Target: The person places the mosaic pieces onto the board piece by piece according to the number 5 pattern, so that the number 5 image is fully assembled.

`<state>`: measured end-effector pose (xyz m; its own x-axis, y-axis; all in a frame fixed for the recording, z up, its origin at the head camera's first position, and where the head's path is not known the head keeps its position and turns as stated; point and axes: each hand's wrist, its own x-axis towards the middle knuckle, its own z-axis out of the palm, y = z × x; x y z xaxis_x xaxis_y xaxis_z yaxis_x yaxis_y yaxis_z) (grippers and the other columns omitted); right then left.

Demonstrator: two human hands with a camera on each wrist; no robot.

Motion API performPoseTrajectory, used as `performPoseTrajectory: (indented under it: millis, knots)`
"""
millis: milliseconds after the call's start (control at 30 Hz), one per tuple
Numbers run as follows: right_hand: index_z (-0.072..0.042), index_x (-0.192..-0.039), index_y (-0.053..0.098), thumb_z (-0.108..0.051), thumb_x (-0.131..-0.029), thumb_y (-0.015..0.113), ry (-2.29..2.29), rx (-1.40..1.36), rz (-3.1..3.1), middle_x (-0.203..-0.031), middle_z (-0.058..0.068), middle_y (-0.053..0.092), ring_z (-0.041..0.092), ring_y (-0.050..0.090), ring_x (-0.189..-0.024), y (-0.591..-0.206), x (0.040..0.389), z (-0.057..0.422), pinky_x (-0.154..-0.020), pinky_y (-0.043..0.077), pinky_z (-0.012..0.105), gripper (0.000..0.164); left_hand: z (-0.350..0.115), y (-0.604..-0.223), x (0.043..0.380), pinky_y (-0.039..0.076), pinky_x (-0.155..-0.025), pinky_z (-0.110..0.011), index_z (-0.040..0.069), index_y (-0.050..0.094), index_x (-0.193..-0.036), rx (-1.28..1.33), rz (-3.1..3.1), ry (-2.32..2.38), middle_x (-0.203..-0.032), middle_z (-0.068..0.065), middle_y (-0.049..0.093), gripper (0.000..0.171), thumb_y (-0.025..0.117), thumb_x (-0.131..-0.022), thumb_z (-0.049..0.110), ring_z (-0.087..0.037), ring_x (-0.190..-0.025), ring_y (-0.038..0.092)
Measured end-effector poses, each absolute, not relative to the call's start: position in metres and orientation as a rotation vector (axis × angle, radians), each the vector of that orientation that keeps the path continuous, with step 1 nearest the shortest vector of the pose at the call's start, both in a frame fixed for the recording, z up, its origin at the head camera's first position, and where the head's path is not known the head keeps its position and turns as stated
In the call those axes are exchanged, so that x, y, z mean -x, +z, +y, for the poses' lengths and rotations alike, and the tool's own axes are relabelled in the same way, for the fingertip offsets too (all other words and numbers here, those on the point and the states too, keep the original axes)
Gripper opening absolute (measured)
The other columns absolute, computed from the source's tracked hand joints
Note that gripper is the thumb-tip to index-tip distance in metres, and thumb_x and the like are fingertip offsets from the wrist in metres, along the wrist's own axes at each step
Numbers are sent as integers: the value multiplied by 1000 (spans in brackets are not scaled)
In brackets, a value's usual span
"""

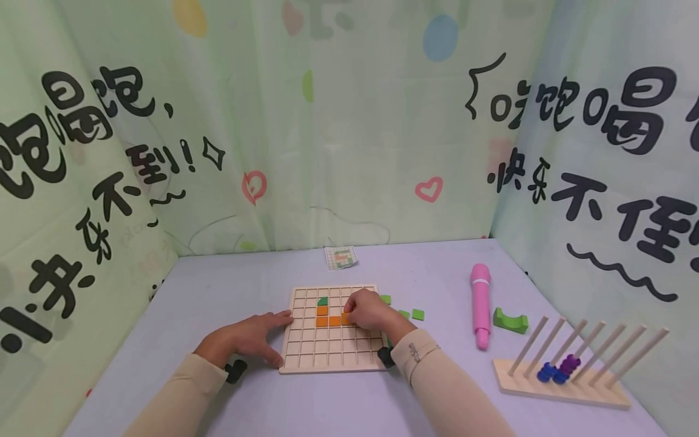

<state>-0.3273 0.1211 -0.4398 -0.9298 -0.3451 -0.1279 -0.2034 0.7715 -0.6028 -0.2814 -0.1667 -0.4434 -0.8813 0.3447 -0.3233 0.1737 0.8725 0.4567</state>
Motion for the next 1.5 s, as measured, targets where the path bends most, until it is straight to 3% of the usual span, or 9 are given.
performPoseTrajectory:
  millis: [933,1100,1300,1500]
  knots:
    - [-12,-86,71,-5,-93,73,-670,472,2849,-83,-2,65,17,55,-80,-441,326,118,-77,50,33,10,-163,-445,285,29,-123,-59,22,49,-156,-398,2643,583,-169,3,34,93,94,-75,31,-37,-156,28]
    - [-9,-94,75,-6,-94,72,-749,501,2823,-87,-2,69,16,56,-81,-439,323,126,-77,51,33,4,-162,-446,284,29,-123,-59,22,49,-156,-388,2641,580,-169,3,34,93,94,-75,32,-37,-156,29]
    - [-9,-108,76,-8,-97,69,-879,522,2764,-98,-2,71,14,59,-86,-438,322,142,-78,53,33,13,-163,-443,283,29,-123,-59,21,48,-156,-377,2642,580,-170,2,33,93,94,-75,31,-37,-156,28]
    - [-7,-112,74,-12,-99,67,-984,448,2751,-98,0,69,17,58,-87,-438,327,166,-77,52,32,16,-165,-444,282,30,-123,-59,21,48,-156,-371,2650,574,-170,2,33,94,94,-75,32,-36,-157,28]
